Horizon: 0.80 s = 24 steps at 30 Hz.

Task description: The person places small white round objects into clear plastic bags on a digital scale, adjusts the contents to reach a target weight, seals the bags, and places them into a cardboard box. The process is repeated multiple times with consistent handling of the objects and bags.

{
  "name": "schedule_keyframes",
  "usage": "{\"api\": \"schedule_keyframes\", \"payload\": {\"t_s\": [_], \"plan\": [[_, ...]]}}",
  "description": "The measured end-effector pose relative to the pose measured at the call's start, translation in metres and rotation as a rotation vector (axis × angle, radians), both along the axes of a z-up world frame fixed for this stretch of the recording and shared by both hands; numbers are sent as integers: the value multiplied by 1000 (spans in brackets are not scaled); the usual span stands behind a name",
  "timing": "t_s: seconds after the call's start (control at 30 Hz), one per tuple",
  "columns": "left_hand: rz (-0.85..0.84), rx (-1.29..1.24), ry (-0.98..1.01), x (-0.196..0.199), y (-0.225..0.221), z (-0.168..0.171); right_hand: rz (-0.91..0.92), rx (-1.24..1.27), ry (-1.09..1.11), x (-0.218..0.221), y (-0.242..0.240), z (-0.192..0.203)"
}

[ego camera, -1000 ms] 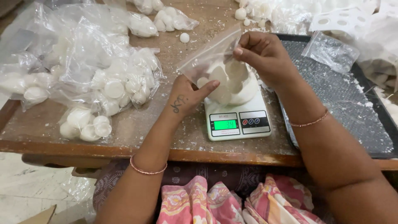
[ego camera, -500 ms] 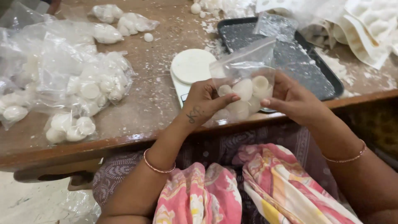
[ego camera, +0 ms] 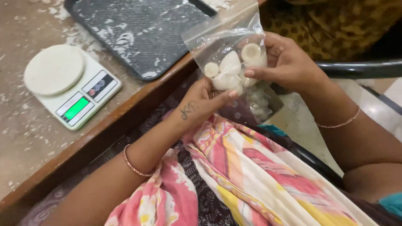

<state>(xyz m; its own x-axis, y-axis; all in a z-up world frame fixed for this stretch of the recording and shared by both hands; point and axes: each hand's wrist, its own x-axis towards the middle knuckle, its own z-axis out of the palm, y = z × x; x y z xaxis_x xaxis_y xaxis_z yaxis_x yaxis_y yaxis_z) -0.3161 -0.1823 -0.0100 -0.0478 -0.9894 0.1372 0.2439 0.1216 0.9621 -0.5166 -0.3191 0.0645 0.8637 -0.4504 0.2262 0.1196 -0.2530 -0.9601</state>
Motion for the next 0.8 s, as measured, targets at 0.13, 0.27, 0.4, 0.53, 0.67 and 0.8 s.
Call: {"api": "schedule_keyframes", "payload": {"t_s": [0.13,0.27,0.4,0.53,0.67,0.8], "plan": [[-51,28,-14,-19,-46,3,-75,50,-25,-32,-20,-13],[-26,147,-57,-33,-86,-15,-192,106,45,-58,-47,-48],[-147,215,-51,-47,-112,-46,-298,161,121,-88,-75,-117],[-215,160,-259,-58,-106,-55,-452,135,440,-102,-85,-142],[-175,285,-532,-57,-97,-57,-523,-90,820,-110,-97,-171],[-224,267,-334,-41,-81,-46,-430,-454,932,-93,-102,-200]]}}
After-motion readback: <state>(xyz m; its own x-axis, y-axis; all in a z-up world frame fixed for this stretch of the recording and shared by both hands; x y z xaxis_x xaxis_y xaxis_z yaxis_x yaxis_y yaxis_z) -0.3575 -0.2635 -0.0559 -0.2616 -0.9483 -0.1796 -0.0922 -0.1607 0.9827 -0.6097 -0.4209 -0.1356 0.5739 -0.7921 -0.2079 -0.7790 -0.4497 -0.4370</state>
